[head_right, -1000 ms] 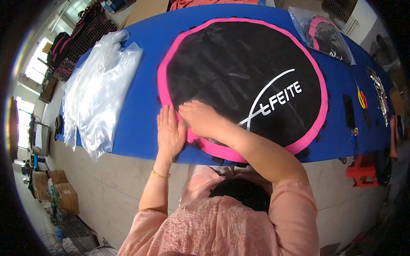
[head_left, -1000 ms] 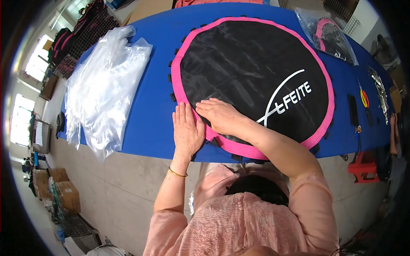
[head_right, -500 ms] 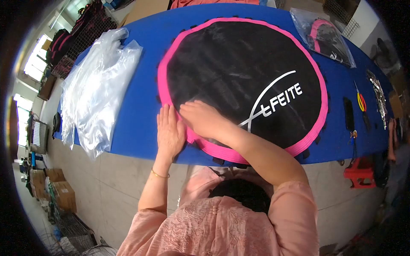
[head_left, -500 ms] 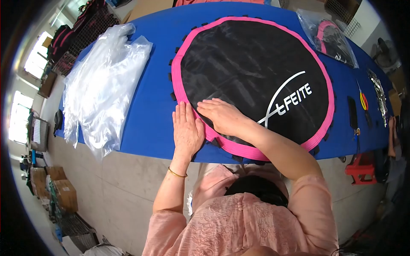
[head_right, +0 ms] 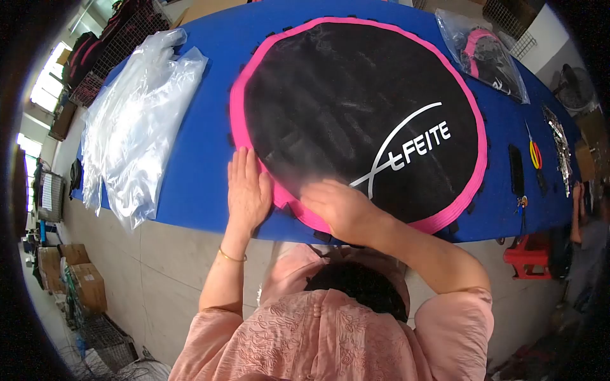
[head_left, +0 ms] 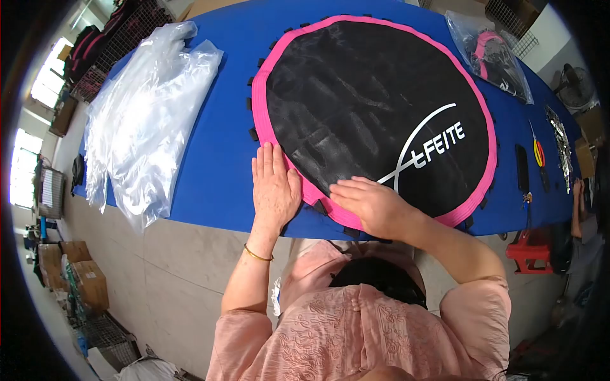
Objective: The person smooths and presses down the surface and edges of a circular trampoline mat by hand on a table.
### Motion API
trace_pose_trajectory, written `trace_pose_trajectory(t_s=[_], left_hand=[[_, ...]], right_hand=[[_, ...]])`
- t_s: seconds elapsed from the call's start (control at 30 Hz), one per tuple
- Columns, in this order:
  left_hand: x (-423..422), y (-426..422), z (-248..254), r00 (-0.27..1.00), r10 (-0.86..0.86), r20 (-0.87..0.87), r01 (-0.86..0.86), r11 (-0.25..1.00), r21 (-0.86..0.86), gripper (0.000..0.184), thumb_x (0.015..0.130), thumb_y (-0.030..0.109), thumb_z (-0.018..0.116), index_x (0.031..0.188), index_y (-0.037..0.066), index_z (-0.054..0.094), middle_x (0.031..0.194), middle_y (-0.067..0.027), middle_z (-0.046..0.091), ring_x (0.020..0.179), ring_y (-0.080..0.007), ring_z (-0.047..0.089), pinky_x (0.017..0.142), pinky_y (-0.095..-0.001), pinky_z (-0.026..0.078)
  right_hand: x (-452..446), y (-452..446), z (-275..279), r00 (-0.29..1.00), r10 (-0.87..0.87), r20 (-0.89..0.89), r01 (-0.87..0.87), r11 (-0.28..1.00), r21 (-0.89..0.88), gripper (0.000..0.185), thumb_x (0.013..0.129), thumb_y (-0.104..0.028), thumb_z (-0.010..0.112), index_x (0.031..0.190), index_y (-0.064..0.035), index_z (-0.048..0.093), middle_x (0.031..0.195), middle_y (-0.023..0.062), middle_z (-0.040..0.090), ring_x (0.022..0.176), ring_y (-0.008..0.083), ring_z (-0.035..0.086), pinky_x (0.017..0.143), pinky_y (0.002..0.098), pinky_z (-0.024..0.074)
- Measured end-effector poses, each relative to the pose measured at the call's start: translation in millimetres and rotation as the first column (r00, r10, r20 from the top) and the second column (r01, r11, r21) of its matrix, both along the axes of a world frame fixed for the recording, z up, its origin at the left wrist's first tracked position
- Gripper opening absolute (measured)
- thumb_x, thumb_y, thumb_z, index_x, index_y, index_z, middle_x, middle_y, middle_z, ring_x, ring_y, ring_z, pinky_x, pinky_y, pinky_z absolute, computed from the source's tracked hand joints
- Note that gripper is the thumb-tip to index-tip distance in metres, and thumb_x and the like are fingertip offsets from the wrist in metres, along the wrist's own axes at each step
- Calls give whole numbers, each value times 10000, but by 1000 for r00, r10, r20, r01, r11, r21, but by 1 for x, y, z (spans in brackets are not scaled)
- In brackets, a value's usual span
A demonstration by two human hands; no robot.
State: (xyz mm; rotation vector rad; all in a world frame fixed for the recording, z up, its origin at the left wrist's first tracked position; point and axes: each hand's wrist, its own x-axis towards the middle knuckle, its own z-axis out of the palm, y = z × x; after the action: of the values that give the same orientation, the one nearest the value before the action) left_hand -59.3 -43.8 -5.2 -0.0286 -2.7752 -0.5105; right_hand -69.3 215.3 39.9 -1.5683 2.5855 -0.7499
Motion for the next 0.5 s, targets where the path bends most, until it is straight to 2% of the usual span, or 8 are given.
trace_pose_trajectory(t_s=[0.07,0.17,0.27,0.37,0.5], left_hand=[[0,1,3,1000,-5,4,5,1000,-9,718,988,321,592,1537,-89,379,1600,-324,378,1523,-452,324,1275,-537,216],[3,1,9,1000,-27,6,27,999,-22,819,949,389,656,1549,-87,365,1603,-329,368,1528,-455,314,1276,-533,213],[2,-2,3,999,-43,4,43,998,-42,858,931,408,675,1557,-84,355,1607,-333,358,1530,-459,307,1275,-531,212],[2,-2,4,999,-55,2,55,998,-37,842,932,385,667,1558,-82,354,1608,-337,354,1528,-465,308,1273,-534,214],[1,-1,5,999,-47,6,48,998,-38,833,929,364,662,1559,-84,352,1604,-340,358,1525,-470,312,1271,-539,216]], right_hand=[[17,5,12,997,-68,-30,69,998,0,434,852,12,570,1269,60,683,1396,188,649,1333,335,594,1165,450,445],[19,7,7,996,-89,-23,89,996,-13,457,854,6,575,1298,62,665,1410,193,637,1351,338,577,1178,454,430],[8,1,-7,999,-24,-45,22,999,-29,487,861,3,580,1342,58,637,1450,196,607,1390,334,540,1204,455,396],[-2,-14,-4,1000,-11,-13,11,999,40,510,875,-6,580,1380,52,610,1491,196,572,1427,328,499,1228,451,360],[-7,-20,-12,999,-36,21,35,999,27,524,873,-3,583,1394,47,603,1507,193,557,1441,328,484,1236,444,348]])
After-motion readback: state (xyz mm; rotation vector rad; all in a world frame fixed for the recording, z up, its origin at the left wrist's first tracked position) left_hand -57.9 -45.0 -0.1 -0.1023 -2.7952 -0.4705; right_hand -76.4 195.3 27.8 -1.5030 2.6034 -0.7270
